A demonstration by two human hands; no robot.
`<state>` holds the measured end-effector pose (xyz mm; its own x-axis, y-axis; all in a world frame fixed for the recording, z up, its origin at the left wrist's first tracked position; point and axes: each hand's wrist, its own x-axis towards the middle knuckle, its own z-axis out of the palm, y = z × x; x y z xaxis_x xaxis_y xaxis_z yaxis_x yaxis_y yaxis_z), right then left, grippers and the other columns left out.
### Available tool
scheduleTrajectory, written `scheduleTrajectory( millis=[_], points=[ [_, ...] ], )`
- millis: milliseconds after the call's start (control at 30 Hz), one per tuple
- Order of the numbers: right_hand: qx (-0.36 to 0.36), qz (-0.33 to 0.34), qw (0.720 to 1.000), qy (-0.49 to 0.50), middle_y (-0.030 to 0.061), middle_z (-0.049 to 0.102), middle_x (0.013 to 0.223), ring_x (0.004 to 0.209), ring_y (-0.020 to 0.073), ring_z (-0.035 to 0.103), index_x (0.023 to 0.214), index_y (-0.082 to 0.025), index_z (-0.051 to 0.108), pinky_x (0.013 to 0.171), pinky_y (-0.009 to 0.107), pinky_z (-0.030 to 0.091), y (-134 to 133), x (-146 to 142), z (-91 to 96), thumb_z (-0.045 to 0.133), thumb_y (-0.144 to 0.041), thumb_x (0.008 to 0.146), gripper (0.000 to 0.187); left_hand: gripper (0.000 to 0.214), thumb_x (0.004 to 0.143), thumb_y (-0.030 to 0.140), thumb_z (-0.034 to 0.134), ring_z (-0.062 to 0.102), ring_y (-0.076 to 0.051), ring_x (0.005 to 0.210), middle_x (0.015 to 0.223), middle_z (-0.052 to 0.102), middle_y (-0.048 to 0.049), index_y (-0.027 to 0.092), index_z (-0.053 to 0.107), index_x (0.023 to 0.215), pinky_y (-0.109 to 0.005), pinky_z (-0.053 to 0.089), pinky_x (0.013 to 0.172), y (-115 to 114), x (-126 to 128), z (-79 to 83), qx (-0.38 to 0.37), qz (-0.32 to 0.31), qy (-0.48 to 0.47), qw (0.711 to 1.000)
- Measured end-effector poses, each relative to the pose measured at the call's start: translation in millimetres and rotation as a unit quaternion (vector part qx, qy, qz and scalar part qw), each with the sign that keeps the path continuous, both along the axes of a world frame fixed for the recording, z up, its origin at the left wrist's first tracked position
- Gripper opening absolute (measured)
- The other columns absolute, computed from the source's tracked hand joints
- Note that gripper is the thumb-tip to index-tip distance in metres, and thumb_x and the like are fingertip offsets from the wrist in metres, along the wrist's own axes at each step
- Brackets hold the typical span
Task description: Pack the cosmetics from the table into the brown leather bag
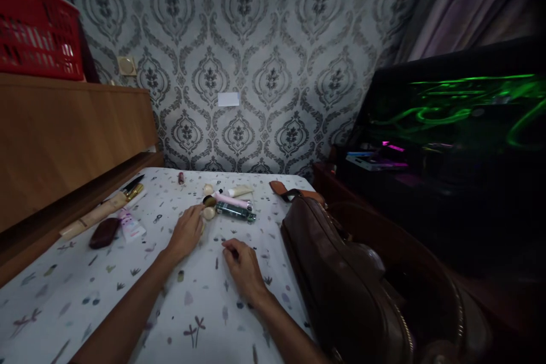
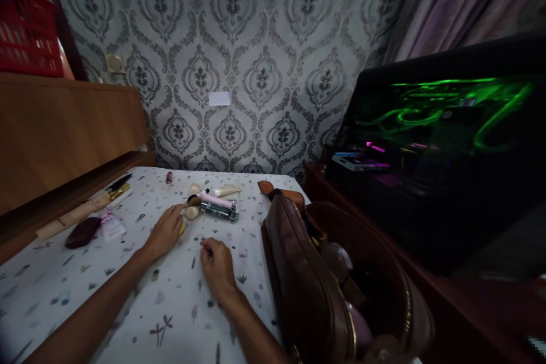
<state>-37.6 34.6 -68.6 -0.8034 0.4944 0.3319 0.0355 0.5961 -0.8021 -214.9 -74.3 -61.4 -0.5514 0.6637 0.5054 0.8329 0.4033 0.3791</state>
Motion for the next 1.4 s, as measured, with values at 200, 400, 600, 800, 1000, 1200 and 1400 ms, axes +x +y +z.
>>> scheduleTrajectory(
  millis=[200, 400, 600, 800, 1000, 1200, 1400],
  points=[
    [-0.01, 0.001, 1.0, -0.006, 0.007, 0.074, 0.087, 0.084, 0.0225, 0.068, 0.095, -0.017, 0.071, 0.079, 0.032, 0.053, 1.1, 3.6, 4.3, 0.05, -0.019, 0.087, 0.022, 0.034, 0.099, 0.032, 0.03, 0.057, -0.026, 0.115, 0.115, 0.063, -0.0111, 0.019, 0.055, 0.118, -0.044, 0.047, 0.099, -2.0, -5.5, -1.0, -0.006, 0.069, -0.039, 0.997],
    [-0.02, 0.005, 1.0, 0.007, 0.0068, 0.075, 0.087, 0.08, 0.0236, 0.068, 0.094, -0.018, 0.072, 0.074, 0.033, 0.053, 4.8, 3.0, 0.1, 0.049, -0.025, 0.087, 0.025, 0.039, 0.096, 0.039, 0.043, 0.06, -0.03, 0.113, 0.117, 0.066, -0.0142, 0.016, 0.054, 0.125, -0.047, 0.047, 0.097, 2.2, 2.4, -2.5, -0.014, 0.051, -0.039, 0.998],
    [-0.052, 0.008, 0.998, 0.025, 0.0082, 0.074, 0.083, 0.077, 0.0244, 0.067, 0.095, -0.015, 0.074, 0.073, 0.033, 0.051, 8.6, -0.5, -7.4, 0.05, -0.033, 0.083, 0.032, 0.051, 0.096, 0.044, 0.042, 0.047, -0.027, 0.133, 0.14, 0.053, -0.0155, 0.016, 0.041, 0.139, -0.045, 0.038, 0.111, 8.1, 6.3, -12.0, 0.02, 0.001, -0.045, 0.999],
    [-0.061, 0.011, 0.998, 0.017, 0.0084, 0.073, 0.083, 0.077, 0.0246, 0.066, 0.096, -0.014, 0.074, 0.074, 0.034, 0.049, 7.2, -0.8, -5.7, 0.049, -0.032, 0.083, 0.033, 0.053, 0.096, 0.042, 0.043, 0.043, -0.024, 0.135, 0.143, 0.047, -0.0143, 0.017, 0.034, 0.142, -0.042, 0.035, 0.115, 8.9, 9.7, -13.1, 0.054, -0.074, -0.054, 0.994],
    [-0.073, 0.012, 0.997, 0.025, 0.0075, 0.073, 0.08, 0.075, 0.0235, 0.066, 0.091, -0.015, 0.073, 0.072, 0.033, 0.049, 5.4, 0.2, -3.2, 0.05, -0.031, 0.082, 0.029, 0.051, 0.095, 0.038, 0.047, 0.043, -0.025, 0.133, 0.14, 0.046, -0.0142, 0.019, 0.034, 0.14, -0.046, 0.035, 0.114, 7.4, 10.8, -12.2, 0.056, -0.099, -0.067, 0.991],
    [-0.076, 0.014, 0.997, 0.018, 0.006, 0.073, 0.079, 0.074, 0.0216, 0.066, 0.093, -0.015, 0.073, 0.072, 0.031, 0.049, 4.9, 0.9, -1.3, 0.051, -0.024, 0.083, 0.026, 0.057, 0.091, 0.046, 0.052, 0.041, -0.028, 0.134, 0.14, 0.045, -0.0144, 0.019, 0.036, 0.138, -0.049, 0.036, 0.113, 5.4, 12.6, -7.4, 0.02, -0.08, -0.047, 0.995],
    [-0.072, -0.008, 0.997, 0.013, 0.0032, 0.074, 0.081, 0.075, 0.0186, 0.067, 0.092, -0.018, 0.074, 0.075, 0.028, 0.051, -0.7, -1.0, 0.6, 0.055, -0.012, 0.08, 0.023, 0.06, 0.09, 0.054, 0.049, 0.04, -0.034, 0.136, 0.143, 0.047, -0.0195, 0.014, 0.047, 0.134, -0.054, 0.035, 0.112, 3.5, 10.0, -10.9, -0.029, -0.063, 0.072, 0.995]
  ],
)
